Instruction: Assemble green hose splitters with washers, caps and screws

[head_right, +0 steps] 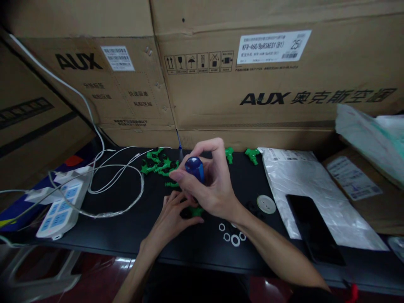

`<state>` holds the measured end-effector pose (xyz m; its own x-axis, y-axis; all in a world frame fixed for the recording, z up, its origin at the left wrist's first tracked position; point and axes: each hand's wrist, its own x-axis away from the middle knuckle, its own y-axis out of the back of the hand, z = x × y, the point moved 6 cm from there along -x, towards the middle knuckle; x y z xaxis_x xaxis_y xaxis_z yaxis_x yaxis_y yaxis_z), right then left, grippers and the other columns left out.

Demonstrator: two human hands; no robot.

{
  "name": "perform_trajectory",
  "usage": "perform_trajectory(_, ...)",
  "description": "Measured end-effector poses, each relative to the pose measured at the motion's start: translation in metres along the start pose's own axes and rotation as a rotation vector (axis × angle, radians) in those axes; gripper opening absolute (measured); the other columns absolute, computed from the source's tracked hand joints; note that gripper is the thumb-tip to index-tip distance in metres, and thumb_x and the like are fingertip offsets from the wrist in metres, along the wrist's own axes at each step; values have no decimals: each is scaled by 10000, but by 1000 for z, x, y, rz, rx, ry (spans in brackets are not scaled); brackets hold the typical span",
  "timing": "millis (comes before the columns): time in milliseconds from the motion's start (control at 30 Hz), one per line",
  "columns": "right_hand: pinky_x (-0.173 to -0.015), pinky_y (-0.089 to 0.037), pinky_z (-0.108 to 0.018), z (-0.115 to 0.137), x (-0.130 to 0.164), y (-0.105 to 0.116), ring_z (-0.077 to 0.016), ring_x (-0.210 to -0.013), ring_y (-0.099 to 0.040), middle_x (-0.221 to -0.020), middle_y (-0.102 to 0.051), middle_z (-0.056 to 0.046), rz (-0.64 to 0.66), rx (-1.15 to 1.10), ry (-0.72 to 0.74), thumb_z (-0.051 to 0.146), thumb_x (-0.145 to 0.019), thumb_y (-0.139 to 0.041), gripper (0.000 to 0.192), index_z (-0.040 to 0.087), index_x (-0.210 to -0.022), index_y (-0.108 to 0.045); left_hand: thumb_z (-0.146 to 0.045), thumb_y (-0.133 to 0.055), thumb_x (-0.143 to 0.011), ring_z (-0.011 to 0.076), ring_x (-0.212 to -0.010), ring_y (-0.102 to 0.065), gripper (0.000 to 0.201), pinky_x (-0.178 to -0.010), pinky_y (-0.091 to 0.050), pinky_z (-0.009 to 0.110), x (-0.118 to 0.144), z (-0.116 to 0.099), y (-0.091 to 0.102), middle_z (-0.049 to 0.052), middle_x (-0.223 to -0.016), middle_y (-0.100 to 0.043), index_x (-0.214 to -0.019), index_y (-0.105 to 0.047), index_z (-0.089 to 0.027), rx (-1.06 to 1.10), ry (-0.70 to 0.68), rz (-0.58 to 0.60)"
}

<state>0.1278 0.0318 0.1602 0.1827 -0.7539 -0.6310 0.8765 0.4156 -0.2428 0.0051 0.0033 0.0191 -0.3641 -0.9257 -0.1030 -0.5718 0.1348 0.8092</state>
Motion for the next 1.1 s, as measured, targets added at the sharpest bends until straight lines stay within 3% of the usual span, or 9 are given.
perform_trajectory(167, -472, -400, -261, -4, 1, 0, -110, -547, -459, -684, -496, 21, 47, -10, -108, 455, -1050, -400, 335, 220, -1099, -635, -550, -820, -748, 262, -1084, -540, 377, -880, -349, 392, -1, 1, -2, 9, -1119, -697, -992, -757, -269, 0, -5, 10)
perform_trajectory(267, -539, -502, -284, 3, 0, -1, -116, -615, -591, -838, -620, 6, 59, 57, -37, 312, -1006, -557, 113, 249, -1097, -576, -547, -821, -751, 275, -1107, -534, 374, -886, -347, 398, -1, 2, -3, 11, -1134, -698, -998, -758, -273, -13, -8, 9)
perform_trajectory(400, -533, -492, -248, 4, -1, -1, -102, -593, -593, -807, -634, 65, 46, 15, -10, 173, -908, -700, 331, 307, -1064, -441, -531, -833, -745, 282, -1129, -533, 361, -885, -346, 393, -2, 3, -4, 10, -1149, -695, -982, -755, -271, -11, -3, 6)
perform_trajectory(500, -496, -394, -239, -1, -1, 0, -96, -567, -481, -706, -532, 51, 46, -73, -65, 373, -1005, -554, 150, 258, -1102, -550, -526, -835, -744, 260, -1098, -549, 364, -872, -344, 383, -1, 2, -3, 1, -1125, -698, -987, -749, -269, 10, -12, 6)
perform_trajectory(600, -506, -397, -262, -3, -1, 0, -98, -587, -493, -724, -535, 14, 62, -66, -81, 408, -1059, -400, 321, 188, -1080, -633, -515, -837, -745, 258, -1097, -552, 360, -876, -339, 384, -2, 1, -1, -2, -1115, -702, -994, -746, -271, 9, -18, 5)
perform_trajectory(700, -522, -492, -264, 1, -2, -1, -99, -604, -600, -861, -636, 22, 61, -38, -32, 264, -995, -581, 116, 250, -1086, -510, -510, -839, -747, 269, -1116, -551, 359, -887, -338, 393, -3, 2, -2, 2, -1120, -705, -998, -744, -271, 0, -15, 7)
perform_trajectory(800, -449, -432, -208, 0, -3, 0, -78, -519, -543, -807, -627, 74, 45, -62, -51, 201, -918, -696, 339, 297, -1044, -396, -518, -835, -749, 280, -1134, -546, 357, -886, -339, 399, -3, 2, -3, 0, -1126, -705, -996, -746, -277, -11, -12, 11)
perform_trajectory(1000, -485, -358, -253, -3, -2, 3, -97, -573, -464, -702, -514, 10, 57, -99, -109, 402, -1063, -385, 346, 164, -1097, -634, -521, -830, -755, 275, -1101, -551, 362, -878, -353, 406, -3, 2, -4, 11, -1128, -703, -1004, -747, -272, -12, -14, 20)
perform_trajectory(1100, -510, -458, -258, 0, -3, 2, -100, -587, -568, -821, -615, 10, 67, -101, -52, 260, -1016, -540, 79, 224, -1086, -547, -538, -823, -753, 279, -1101, -553, 367, -872, -357, 410, -3, 3, -4, 11, -1129, -708, -998, -748, -274, -12, -20, 8)
